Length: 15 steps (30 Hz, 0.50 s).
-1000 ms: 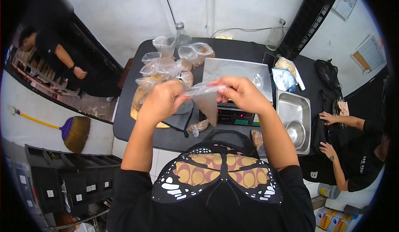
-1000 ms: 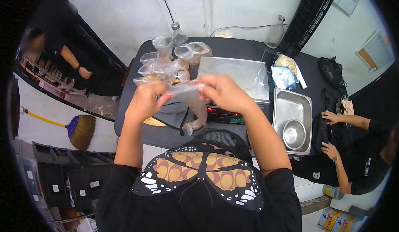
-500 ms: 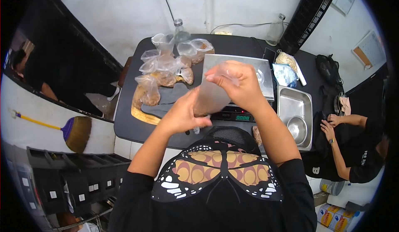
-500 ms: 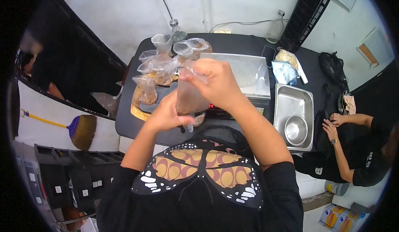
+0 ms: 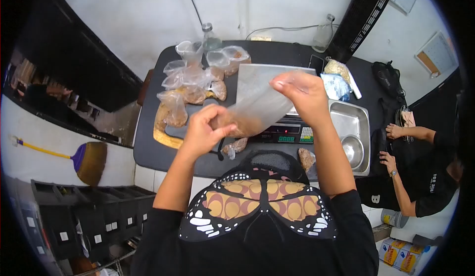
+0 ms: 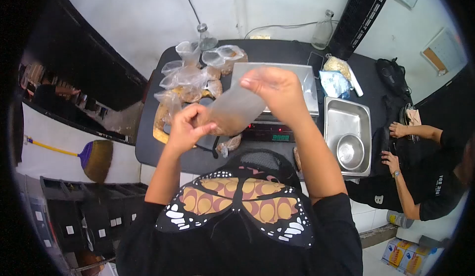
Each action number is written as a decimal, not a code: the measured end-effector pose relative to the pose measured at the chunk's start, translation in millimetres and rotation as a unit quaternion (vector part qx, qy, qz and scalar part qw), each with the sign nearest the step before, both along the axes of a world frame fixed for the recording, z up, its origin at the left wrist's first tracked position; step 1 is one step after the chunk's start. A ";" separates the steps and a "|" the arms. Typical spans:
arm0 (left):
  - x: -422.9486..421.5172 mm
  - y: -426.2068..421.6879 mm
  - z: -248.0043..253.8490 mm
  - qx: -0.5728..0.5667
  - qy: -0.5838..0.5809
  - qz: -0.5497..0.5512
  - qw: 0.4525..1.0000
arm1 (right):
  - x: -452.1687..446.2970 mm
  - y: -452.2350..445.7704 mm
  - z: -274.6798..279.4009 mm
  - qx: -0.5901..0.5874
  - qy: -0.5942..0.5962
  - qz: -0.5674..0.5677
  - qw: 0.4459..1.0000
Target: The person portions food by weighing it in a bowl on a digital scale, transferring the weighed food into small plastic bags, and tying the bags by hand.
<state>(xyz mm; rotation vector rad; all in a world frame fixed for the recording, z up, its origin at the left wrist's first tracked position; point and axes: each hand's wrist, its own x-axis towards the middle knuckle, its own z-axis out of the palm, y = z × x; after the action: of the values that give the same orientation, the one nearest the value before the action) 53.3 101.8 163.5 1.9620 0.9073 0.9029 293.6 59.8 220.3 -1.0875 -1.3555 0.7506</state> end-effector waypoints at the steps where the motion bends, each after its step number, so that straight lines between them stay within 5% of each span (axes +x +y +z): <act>1: -1.6 7.8 -26.6 -0.014 -0.060 -0.048 0.997 | -3.9 -3.1 7.2 0.059 0.026 0.029 0.997; 4: 3.2 2.7 -45.9 -0.207 -0.083 -0.123 0.967 | -17.6 11.0 5.1 0.002 -0.223 0.111 0.969; 9: 11.6 18.8 -30.2 -0.082 -0.037 -0.247 0.965 | -30.7 18.7 13.7 0.065 -0.254 0.217 0.940; 12: 23.7 29.0 -10.4 -0.075 0.037 -0.324 0.942 | -36.2 17.3 20.1 0.049 -0.263 0.250 0.930; 15: 57.0 18.6 9.0 -0.163 -0.032 -0.445 0.880 | -34.8 11.7 31.5 0.004 -0.262 0.243 0.934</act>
<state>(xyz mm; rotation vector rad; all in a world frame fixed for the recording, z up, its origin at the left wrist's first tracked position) 110.2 120.3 172.5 1.7412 0.0370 0.2422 258.9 71.5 251.9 -0.9899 -2.1335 0.8359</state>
